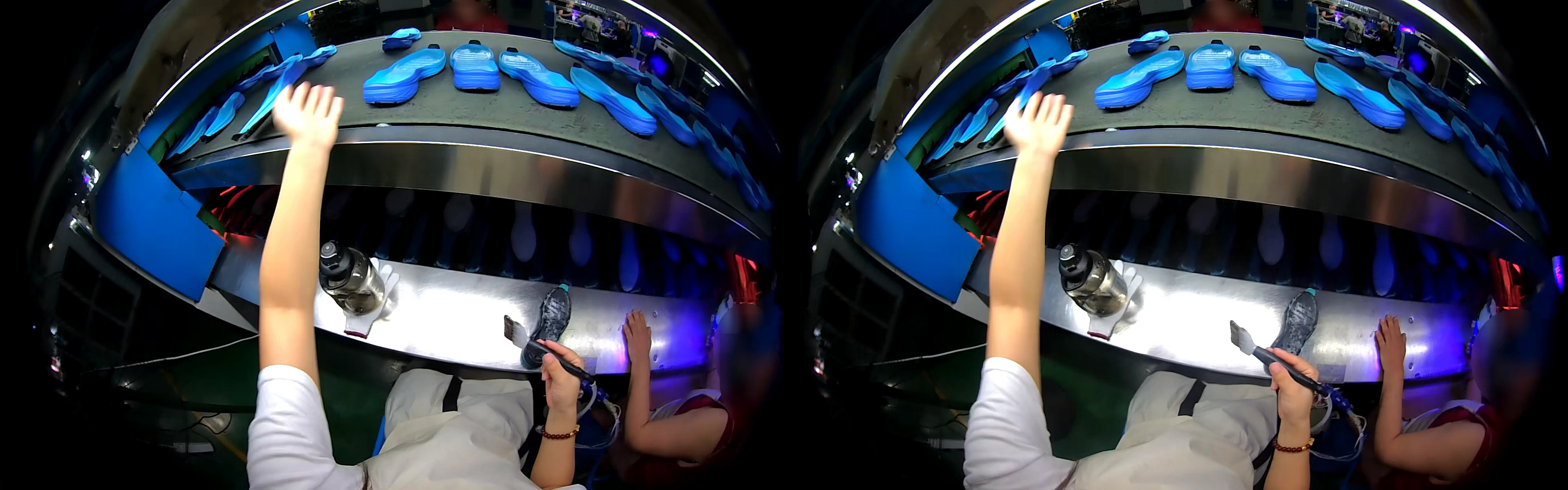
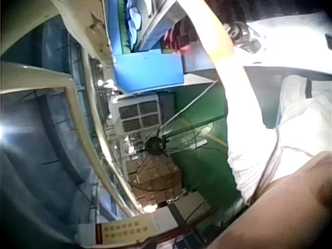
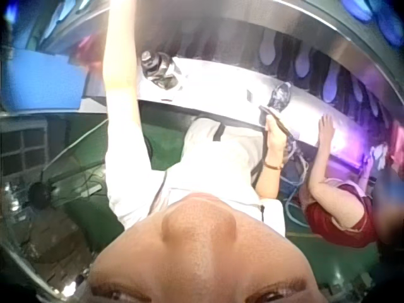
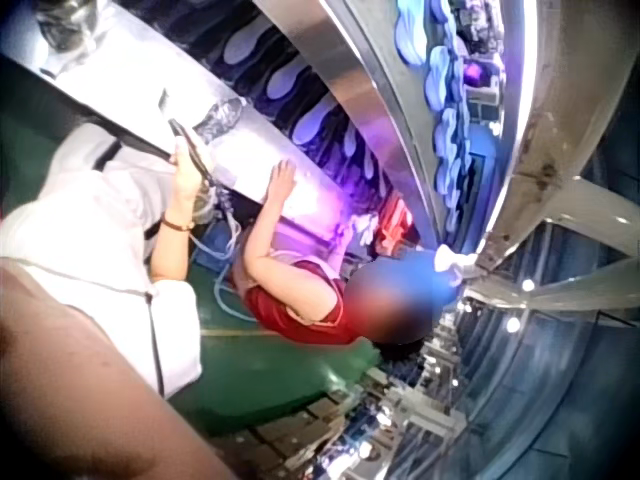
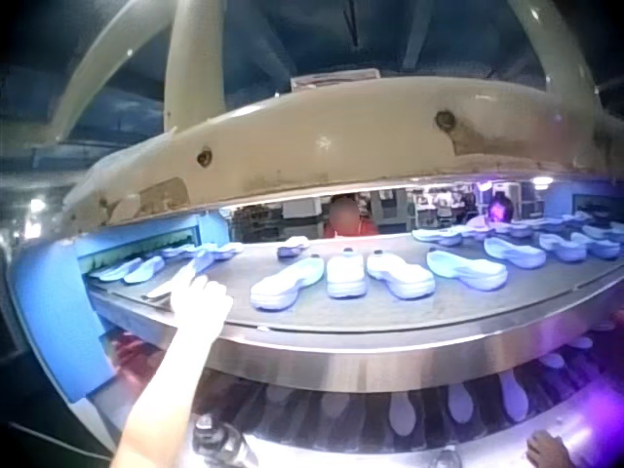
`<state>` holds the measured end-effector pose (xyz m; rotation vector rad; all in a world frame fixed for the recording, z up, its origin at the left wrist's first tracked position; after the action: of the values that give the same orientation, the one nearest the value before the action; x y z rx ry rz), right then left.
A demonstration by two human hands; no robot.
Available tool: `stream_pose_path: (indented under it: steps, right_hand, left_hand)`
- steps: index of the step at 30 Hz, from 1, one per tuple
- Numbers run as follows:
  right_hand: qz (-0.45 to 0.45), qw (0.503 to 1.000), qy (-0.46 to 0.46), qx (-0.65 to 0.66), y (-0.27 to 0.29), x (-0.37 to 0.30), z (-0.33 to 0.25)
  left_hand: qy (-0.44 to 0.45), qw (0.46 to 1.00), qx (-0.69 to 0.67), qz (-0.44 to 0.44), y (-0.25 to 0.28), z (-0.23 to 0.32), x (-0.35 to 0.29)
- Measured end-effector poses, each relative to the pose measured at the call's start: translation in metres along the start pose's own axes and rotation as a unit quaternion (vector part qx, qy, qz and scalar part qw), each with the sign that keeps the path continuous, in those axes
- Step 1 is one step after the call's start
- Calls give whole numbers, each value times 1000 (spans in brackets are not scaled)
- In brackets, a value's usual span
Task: The person applies a liquid substance to blue shoe soles using a brush and then places the soles onto a moving conveyor belt.
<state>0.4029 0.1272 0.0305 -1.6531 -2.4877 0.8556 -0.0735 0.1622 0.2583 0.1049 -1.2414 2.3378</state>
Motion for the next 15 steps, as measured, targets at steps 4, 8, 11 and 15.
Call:
stream_pose_path:
  steps: [4,8,11,15]
  right_hand:
    - [30,999,-9,-21,1,-4,2]
    - [76,997,-1,19,25,-6,4]
    - [72,991,-25,110,29,2,6]
    - [42,984,-6,174,41,5,0]
  left_hand:
    - [-324,671,624,-236,-19,-46,20]
    - [-313,515,748,-280,-38,-74,-2]
    - [-416,482,690,-344,-30,-52,-19]
    - [-452,728,442,-266,5,1,-69]
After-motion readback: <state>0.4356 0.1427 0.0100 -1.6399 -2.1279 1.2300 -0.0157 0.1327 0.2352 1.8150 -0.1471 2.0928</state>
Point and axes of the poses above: each hand's wrist, its own x-axis towards the middle knuckle, its own y-axis out of the back of the hand, z = x × y, the point moved 4 cm from there along x, towards the middle knuckle, and after that the axes turned 11 degrees about -y, right-handed, at the moved point
